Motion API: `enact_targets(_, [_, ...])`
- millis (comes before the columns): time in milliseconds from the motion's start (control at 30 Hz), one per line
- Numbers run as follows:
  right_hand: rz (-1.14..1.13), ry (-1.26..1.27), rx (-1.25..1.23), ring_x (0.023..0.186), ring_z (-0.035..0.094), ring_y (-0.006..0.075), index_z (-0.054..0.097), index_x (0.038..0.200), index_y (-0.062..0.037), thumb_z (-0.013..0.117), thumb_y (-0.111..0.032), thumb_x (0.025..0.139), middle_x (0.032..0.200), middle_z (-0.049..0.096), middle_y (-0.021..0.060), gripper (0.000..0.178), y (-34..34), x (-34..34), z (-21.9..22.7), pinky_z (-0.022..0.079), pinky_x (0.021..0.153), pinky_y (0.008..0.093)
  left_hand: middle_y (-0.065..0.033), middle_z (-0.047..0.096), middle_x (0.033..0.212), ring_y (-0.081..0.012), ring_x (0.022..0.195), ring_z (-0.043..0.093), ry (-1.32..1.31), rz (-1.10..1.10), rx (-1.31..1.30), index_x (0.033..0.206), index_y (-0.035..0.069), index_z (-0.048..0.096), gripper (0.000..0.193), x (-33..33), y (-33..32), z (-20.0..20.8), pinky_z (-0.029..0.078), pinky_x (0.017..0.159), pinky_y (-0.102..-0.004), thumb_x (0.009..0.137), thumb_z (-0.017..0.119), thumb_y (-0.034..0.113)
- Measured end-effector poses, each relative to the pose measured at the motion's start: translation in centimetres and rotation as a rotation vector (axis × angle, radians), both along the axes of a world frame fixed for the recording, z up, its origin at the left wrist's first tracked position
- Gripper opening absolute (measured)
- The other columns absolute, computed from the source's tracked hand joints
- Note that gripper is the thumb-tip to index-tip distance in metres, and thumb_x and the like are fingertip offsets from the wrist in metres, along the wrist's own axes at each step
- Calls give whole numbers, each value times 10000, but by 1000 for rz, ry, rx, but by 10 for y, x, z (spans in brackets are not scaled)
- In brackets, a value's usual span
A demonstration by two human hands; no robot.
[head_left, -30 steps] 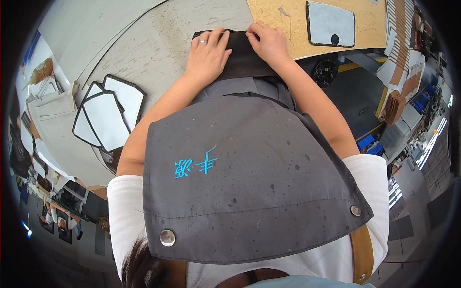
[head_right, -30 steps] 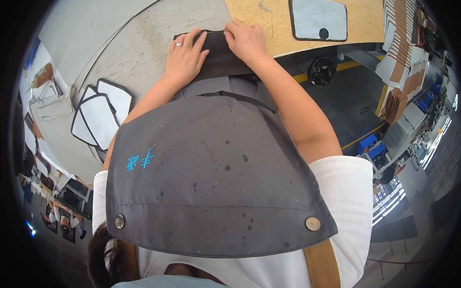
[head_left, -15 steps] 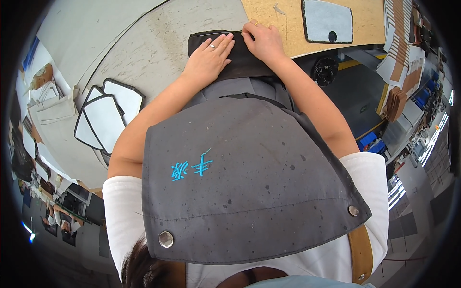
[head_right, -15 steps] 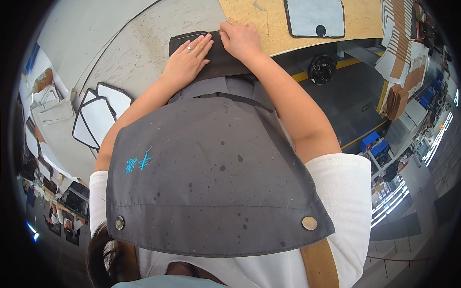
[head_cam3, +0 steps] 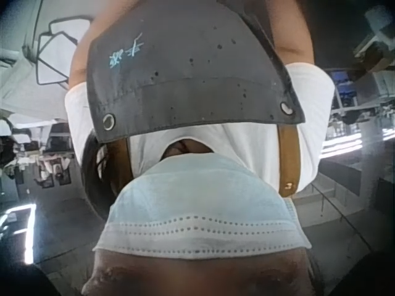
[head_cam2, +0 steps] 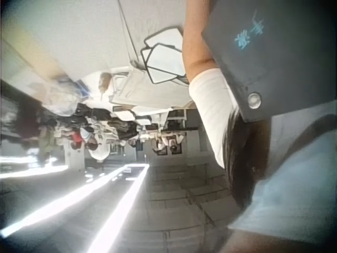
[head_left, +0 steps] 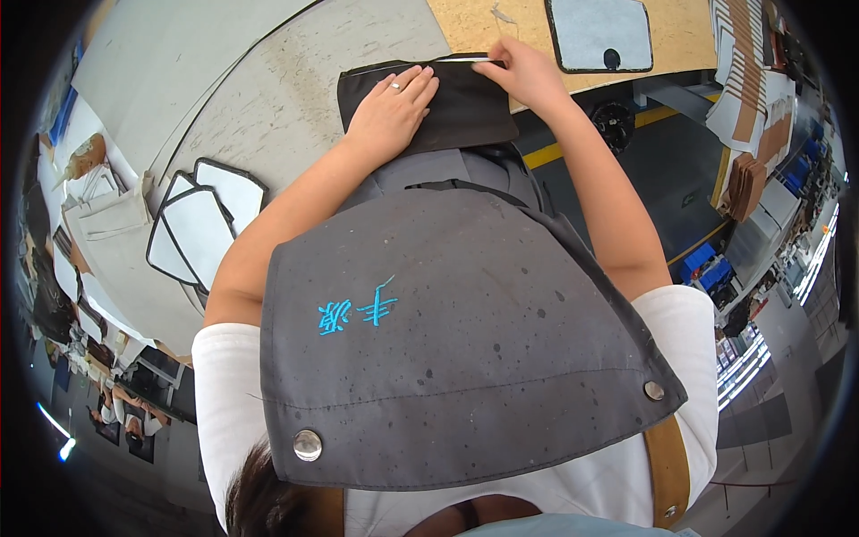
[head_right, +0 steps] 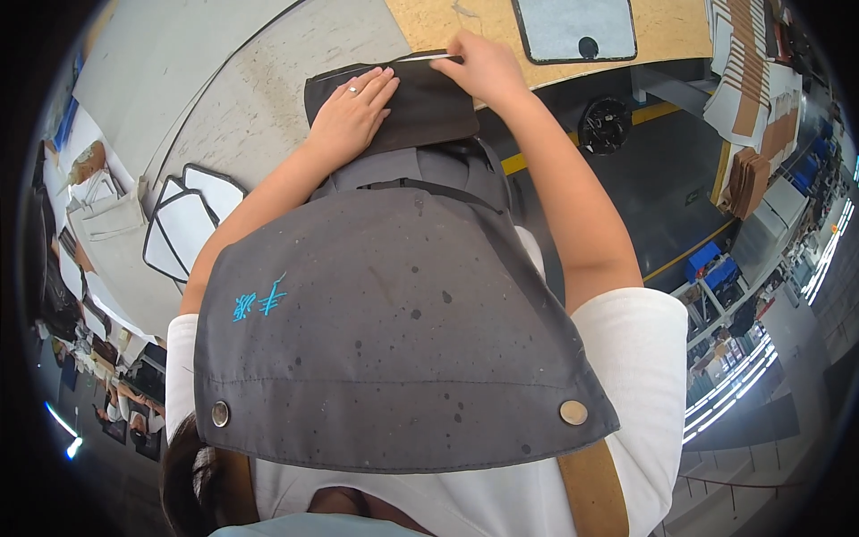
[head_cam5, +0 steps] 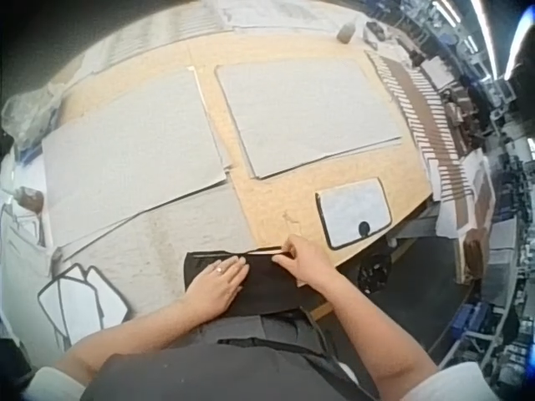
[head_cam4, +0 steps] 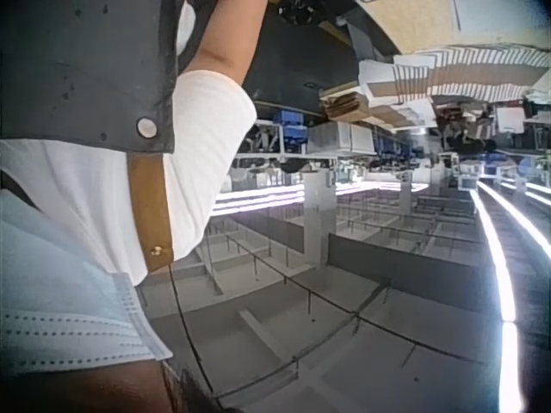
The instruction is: Checking and assembling leather components for a bag in a workshop environment.
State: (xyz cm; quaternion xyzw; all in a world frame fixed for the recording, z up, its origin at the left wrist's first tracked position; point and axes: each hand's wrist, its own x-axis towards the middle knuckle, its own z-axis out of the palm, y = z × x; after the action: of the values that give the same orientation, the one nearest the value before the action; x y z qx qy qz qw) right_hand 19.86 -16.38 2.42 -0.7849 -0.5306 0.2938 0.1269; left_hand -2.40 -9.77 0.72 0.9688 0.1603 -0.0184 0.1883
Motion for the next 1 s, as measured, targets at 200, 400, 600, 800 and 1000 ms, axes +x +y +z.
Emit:
enact_targets(200, [-366,512,-79,609,561,121,626,866,-21,691,-260,773,649,591,52,265,-30,2,-24,452,580,266,-11,427,1347,-188,1175,438,15,16,39,1342,101,386,507,5,-1,2,402,913,-311,873,522,239])
enact_targets(400, [-416,354,4,616,581,188,635,887,-14,685,-274,762,678,614,94,293,-32,-10,-35,460,591,303,3,433,1343,-219,1090,472,61,30,132,1360,182,380,552,11,-7,-1,427,838,-313,857,540,346])
enact_targets(600, [-426,343,-12,637,594,213,638,888,-24,671,-253,753,701,624,109,268,-32,-12,-34,464,604,320,-18,473,1291,-230,1012,497,162,20,196,1365,222,376,604,23,-10,2,434,775,-307,827,549,436])
enact_targets(800, [-415,331,-32,659,605,233,638,878,-29,663,-256,751,715,629,118,261,-31,-11,-31,469,622,331,-19,468,1290,-233,1009,494,170,41,179,1351,216,396,591,28,-9,7,419,804,-315,822,563,420])
enact_targets(1000, [-406,303,-35,688,615,251,639,892,-35,655,-257,758,742,641,120,260,-28,-14,-27,475,639,339,-39,420,1339,-204,1168,441,-29,-65,48,1286,102,446,497,40,-6,9,339,988,-347,842,562,295])
